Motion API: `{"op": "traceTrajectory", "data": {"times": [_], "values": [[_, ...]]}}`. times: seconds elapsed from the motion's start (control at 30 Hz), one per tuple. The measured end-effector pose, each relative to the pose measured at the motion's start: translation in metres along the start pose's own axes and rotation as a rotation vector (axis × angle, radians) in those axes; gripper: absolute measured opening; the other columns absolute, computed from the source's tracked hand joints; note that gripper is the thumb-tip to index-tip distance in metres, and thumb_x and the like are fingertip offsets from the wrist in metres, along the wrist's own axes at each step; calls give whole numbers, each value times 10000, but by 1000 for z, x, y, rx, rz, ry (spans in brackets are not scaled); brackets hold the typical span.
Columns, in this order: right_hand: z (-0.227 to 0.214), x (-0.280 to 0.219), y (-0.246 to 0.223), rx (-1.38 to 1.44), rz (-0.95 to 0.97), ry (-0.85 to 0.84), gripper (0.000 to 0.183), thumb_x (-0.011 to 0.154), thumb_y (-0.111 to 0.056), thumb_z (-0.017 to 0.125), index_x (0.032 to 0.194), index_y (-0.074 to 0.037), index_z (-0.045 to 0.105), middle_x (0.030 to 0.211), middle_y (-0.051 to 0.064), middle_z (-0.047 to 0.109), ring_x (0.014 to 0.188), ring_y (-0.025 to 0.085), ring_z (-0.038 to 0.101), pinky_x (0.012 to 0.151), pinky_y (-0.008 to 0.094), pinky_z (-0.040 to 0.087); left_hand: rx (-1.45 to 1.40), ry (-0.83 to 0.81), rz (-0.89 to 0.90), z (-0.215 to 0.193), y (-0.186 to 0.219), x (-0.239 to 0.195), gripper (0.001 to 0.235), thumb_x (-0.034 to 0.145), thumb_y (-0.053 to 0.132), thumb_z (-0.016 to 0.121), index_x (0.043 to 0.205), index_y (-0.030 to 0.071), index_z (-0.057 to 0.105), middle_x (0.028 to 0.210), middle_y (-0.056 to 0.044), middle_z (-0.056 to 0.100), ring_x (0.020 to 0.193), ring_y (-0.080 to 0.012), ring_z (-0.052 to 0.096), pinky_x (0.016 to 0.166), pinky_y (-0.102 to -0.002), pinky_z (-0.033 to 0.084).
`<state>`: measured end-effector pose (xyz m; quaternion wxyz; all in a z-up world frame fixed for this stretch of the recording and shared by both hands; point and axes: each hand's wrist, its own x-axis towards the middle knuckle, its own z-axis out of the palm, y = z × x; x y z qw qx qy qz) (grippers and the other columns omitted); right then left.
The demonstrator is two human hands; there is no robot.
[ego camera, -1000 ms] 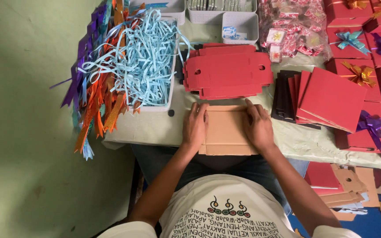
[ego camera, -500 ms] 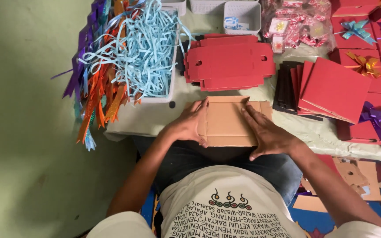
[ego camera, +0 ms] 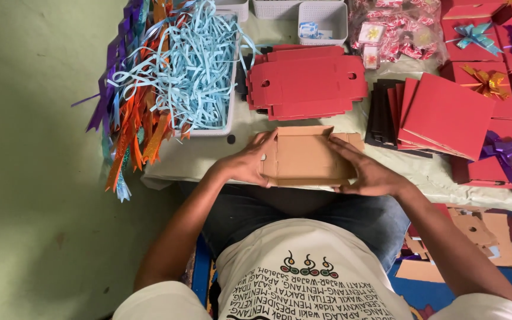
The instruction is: Assembling small red gift boxes by folding cardboard, attaching decorative ribbons, and filling them with items.
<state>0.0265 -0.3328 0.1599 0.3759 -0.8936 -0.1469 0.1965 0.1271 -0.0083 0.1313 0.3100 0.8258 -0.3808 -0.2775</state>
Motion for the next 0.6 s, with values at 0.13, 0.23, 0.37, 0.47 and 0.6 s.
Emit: {"op": "traceTrajectory", "data": {"times": [0.13,0.23,0.37,0.47,0.6], "values": [[11,2,36,172,-115,156,1010,687,-161,909,1562,-98,408,1621,191,378,1511,423,287,1229,585,210,-154,61,56,4,-4,-3,1289,729,170,893,1661,173,3,1634,-266,163,1507,-486,248,1239,-563,257],[9,5,43,191,-127,168,1093,611,-28,922,1574,-114,413,1601,191,414,1483,412,348,1234,564,214,-159,150,87,9,-5,-1,1231,741,101,878,1658,156,59,1602,-276,214,1462,-480,353,1228,-559,295],[9,7,44,228,-142,194,1026,651,73,856,1568,-79,422,1563,194,471,1457,383,408,1223,548,244,-111,156,39,21,-17,4,1220,760,231,881,1658,111,65,1653,-266,176,1499,-475,285,1233,-570,258],[15,7,47,188,-151,260,1008,646,-13,896,1549,-93,454,1513,157,529,1424,334,468,1218,500,299,-45,186,0,31,-16,8,1264,740,402,879,1657,110,60,1671,-254,162,1509,-473,258,1223,-602,258],[17,-4,29,154,-91,259,1000,686,-24,847,1577,-102,401,1520,152,521,1444,370,427,1218,529,274,68,291,-17,37,3,7,1128,758,223,785,1646,39,115,1660,-278,209,1476,-481,318,1175,-612,297]]}}
